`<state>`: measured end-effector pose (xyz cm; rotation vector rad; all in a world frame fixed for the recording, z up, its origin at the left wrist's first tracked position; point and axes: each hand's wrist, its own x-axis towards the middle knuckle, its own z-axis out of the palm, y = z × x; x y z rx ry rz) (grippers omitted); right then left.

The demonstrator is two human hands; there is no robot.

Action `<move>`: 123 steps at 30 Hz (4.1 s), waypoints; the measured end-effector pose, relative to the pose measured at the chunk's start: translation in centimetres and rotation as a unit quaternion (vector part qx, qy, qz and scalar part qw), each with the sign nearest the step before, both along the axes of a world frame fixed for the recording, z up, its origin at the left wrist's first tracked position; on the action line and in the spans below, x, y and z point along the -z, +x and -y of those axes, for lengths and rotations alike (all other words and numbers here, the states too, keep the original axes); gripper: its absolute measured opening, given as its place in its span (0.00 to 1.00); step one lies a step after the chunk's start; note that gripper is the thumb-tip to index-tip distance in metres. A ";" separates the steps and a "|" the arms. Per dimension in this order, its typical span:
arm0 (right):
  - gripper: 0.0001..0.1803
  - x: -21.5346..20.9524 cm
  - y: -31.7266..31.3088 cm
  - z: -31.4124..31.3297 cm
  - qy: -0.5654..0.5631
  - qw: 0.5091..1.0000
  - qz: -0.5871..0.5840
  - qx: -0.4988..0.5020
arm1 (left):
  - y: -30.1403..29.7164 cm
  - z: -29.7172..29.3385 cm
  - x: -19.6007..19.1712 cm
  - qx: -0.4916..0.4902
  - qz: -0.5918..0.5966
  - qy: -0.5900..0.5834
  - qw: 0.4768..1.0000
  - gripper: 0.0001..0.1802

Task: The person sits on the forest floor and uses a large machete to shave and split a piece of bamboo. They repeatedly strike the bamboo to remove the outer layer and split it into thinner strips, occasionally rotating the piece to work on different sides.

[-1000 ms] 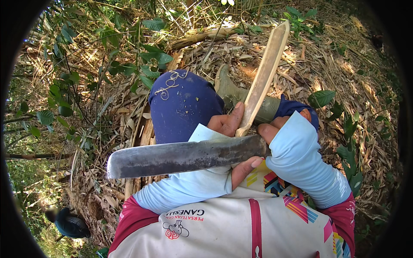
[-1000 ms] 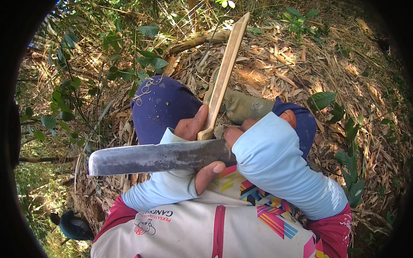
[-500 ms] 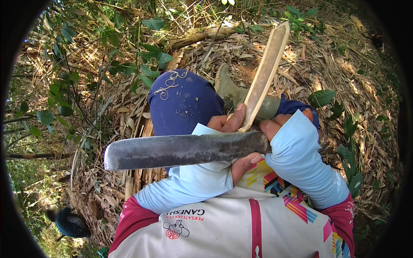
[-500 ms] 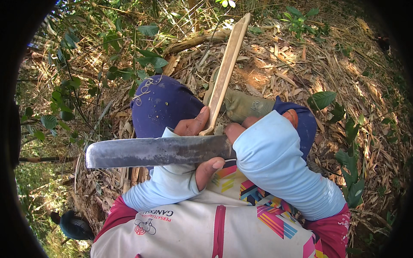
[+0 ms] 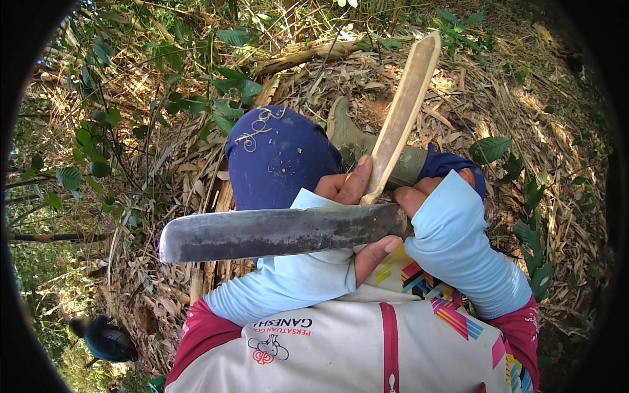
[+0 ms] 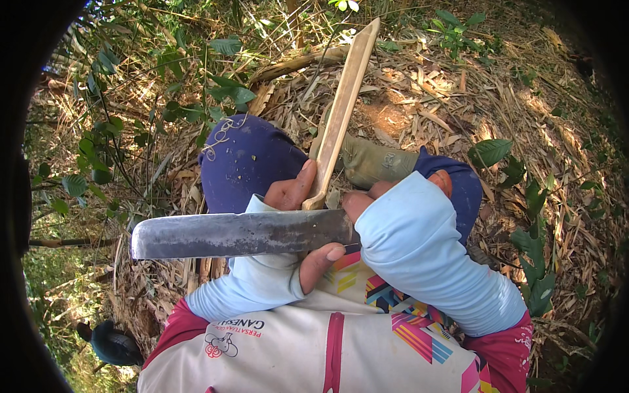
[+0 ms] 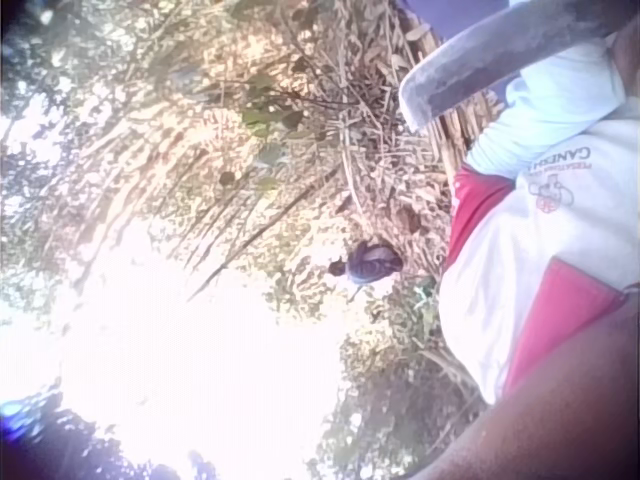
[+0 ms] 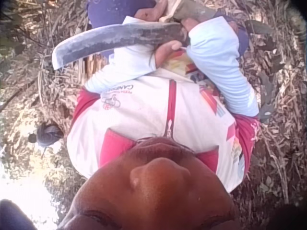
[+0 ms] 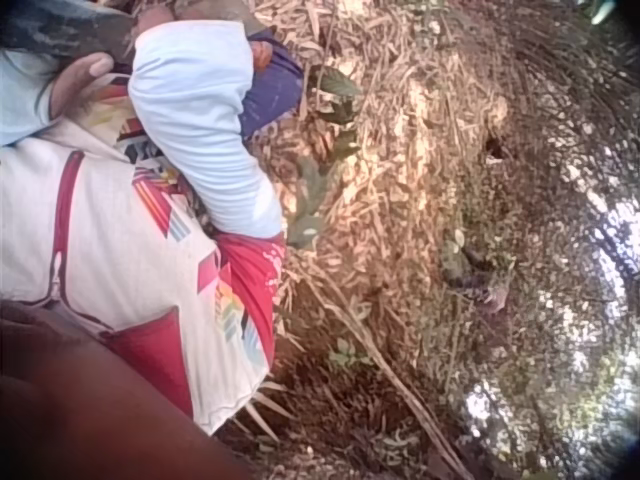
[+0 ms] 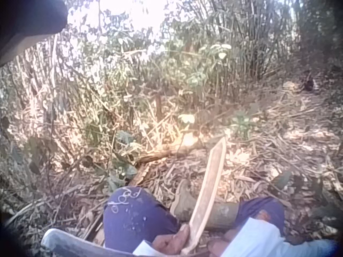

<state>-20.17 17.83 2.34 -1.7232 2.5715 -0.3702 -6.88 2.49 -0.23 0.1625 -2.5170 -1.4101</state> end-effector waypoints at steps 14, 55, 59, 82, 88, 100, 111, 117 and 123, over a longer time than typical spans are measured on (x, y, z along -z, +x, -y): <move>0.07 -0.6 -0.1 0.3 0.015 1.000 0.017 0.012 | 0.0 -0.2 -0.2 0.001 0.019 0.047 0.999 0.49; 0.07 -0.4 0.2 0.2 -0.044 0.999 0.000 0.014 | 0.3 0.0 0.3 0.033 0.038 0.131 0.990 0.51; 0.08 -0.2 0.2 0.1 -0.052 0.999 -0.011 -0.001 | 0.3 0.2 -0.1 0.038 0.024 0.080 0.996 0.51; 0.11 -0.1 0.4 -0.2 -0.026 0.999 -0.034 -0.017 | 0.1 0.2 0.2 0.030 -0.014 0.096 0.995 0.53; 0.10 -0.3 0.2 -0.1 -0.016 1.000 -0.021 -0.005 | 0.2 0.0 -0.3 0.012 -0.003 0.053 0.998 0.50; 0.10 0.0 0.2 -0.2 -0.061 0.998 -0.009 -0.001 | 0.2 -0.1 -0.5 0.020 0.021 0.049 0.998 0.51; 0.12 0.3 0.3 -0.4 -0.041 0.998 -0.033 -0.025 | -0.3 0.6 -0.7 0.026 0.002 0.069 0.997 0.54; 0.12 -0.1 0.2 -0.3 -0.033 0.998 -0.038 -0.024 | -0.4 0.9 -0.6 0.034 -0.001 0.041 0.999 0.54; 0.11 -0.2 0.2 -0.2 -0.027 0.999 -0.031 -0.019 | -0.1 0.5 -0.6 0.023 0.021 0.097 0.995 0.53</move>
